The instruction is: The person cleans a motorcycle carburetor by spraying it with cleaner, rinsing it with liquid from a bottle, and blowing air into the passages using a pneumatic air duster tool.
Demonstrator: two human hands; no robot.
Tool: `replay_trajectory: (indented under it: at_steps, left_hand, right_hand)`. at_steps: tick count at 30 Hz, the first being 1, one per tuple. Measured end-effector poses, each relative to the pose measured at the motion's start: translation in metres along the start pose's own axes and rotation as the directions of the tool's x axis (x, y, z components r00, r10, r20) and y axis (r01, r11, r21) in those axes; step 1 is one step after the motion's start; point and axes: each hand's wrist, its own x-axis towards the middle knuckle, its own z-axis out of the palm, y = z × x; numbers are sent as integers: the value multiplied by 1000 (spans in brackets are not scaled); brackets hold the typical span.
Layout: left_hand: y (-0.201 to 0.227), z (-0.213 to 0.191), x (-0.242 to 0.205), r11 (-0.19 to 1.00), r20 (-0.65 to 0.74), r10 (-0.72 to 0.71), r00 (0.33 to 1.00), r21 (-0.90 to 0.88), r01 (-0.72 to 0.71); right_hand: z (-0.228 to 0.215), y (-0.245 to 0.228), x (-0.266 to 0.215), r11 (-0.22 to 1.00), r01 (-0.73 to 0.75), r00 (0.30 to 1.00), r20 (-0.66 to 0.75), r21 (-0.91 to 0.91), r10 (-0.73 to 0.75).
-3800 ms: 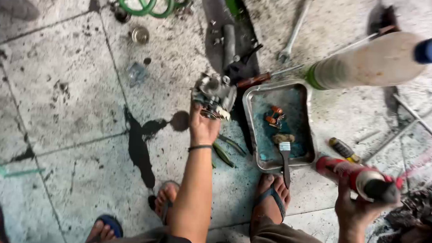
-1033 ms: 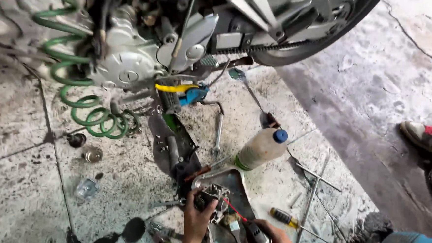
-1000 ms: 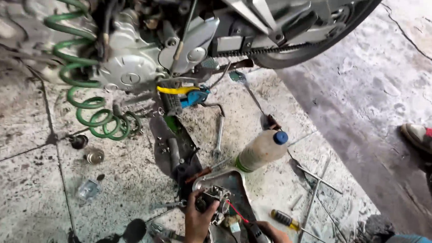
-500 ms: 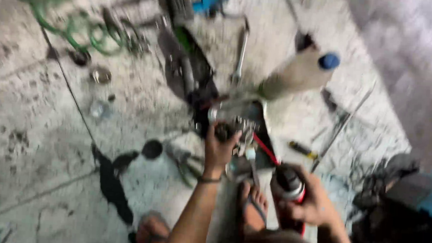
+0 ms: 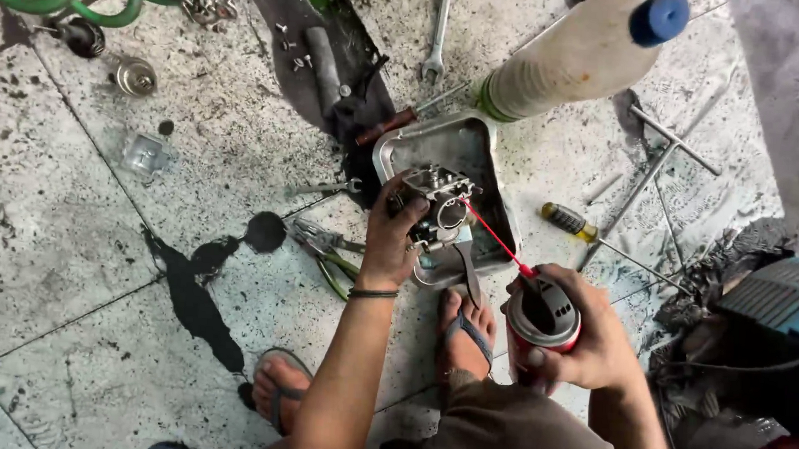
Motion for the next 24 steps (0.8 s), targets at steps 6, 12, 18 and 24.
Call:
replay_trajectory:
  at_steps: [6, 12, 18, 24]
  left_hand:
    - [13, 11, 0, 986, 31, 63, 998, 150, -67]
    - [34, 18, -8, 707, 139, 157, 978, 675, -210]
    - [29, 11, -6, 656, 91, 151, 984, 736, -168]
    - [39, 17, -7, 697, 6, 1, 1000, 717, -5]
  right_hand:
    - [5, -4, 4, 998, 6, 1000, 17, 57, -7]
    - [0, 16, 1, 997, -2, 999, 40, -79, 6]
    - [4, 21, 0, 997, -32, 998, 49, -64, 35]
    - [7, 9, 8, 998, -49, 998, 45, -35, 50]
